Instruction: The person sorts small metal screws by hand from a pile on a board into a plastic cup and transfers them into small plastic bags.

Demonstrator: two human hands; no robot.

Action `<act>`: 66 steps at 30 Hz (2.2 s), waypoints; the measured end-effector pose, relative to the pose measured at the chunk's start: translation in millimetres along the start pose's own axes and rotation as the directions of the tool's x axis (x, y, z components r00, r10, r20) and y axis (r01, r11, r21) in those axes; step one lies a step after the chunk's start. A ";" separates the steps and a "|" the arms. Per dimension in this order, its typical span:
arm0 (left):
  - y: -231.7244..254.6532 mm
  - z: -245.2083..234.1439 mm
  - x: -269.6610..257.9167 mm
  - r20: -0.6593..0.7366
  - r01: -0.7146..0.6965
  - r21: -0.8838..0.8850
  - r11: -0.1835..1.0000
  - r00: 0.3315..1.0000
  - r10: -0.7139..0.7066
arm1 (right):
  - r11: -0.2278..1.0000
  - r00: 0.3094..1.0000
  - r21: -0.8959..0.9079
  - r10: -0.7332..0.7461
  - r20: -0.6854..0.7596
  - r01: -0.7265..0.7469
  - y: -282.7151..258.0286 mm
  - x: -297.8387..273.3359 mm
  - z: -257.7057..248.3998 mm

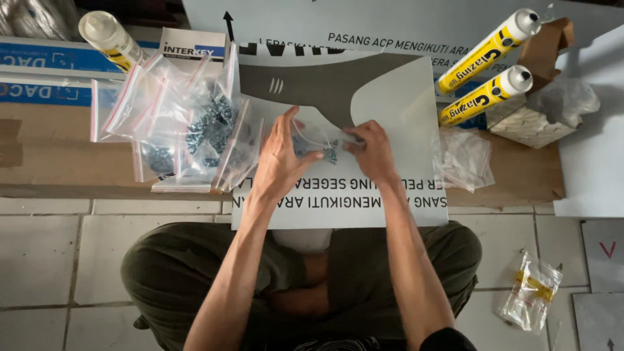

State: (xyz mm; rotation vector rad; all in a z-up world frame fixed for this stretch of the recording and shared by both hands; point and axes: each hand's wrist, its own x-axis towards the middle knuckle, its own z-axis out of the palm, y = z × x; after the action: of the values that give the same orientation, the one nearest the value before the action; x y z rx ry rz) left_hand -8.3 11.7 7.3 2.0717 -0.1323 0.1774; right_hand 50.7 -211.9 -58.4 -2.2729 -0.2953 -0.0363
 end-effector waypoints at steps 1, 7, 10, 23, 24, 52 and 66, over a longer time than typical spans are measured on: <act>0.3 1.4 -1.0 -0.001 0.010 -0.002 1.000 1.000 -0.010 | 1.000 1.000 -0.005 0.019 -0.017 -0.019 3.8 -4.2 4.5; -5.5 14.9 1.7 -0.042 -0.001 0.107 0.994 0.999 0.006 | 0.998 0.992 0.051 -0.015 -0.127 0.022 -4.9 -13.5 2.7; -8.3 17.3 4.5 -0.085 0.007 0.164 0.986 0.996 0.007 | 0.990 0.984 0.115 -0.061 -0.166 0.081 -49.8 -8.6 -17.5; -4.9 8.0 4.1 0.006 -0.109 0.134 0.985 0.994 0.109 | 0.986 0.996 0.167 -0.008 0.083 -0.006 -100.9 -11.2 -8.4; -5.3 7.5 4.6 0.010 -0.114 0.130 0.985 0.993 0.114 | 0.986 0.997 0.164 -0.005 0.078 -0.007 -103.9 -14.4 -12.7; 3.1 -42.1 0.5 -0.019 -0.034 0.009 0.999 0.999 0.034 | 0.967 0.987 0.200 -0.148 -0.055 0.157 -103.6 -2.5 -10.1; 18.1 -32.8 -1.7 -0.019 -0.050 0.210 0.976 0.998 0.055 | 0.926 0.929 -0.088 -0.369 0.008 0.368 -116.4 -0.5 9.8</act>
State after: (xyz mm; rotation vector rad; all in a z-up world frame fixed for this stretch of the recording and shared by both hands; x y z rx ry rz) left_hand -15.4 31.7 38.3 2.2762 -0.1589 0.2592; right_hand 23.5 -131.1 21.3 -2.2721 -0.7271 -0.2595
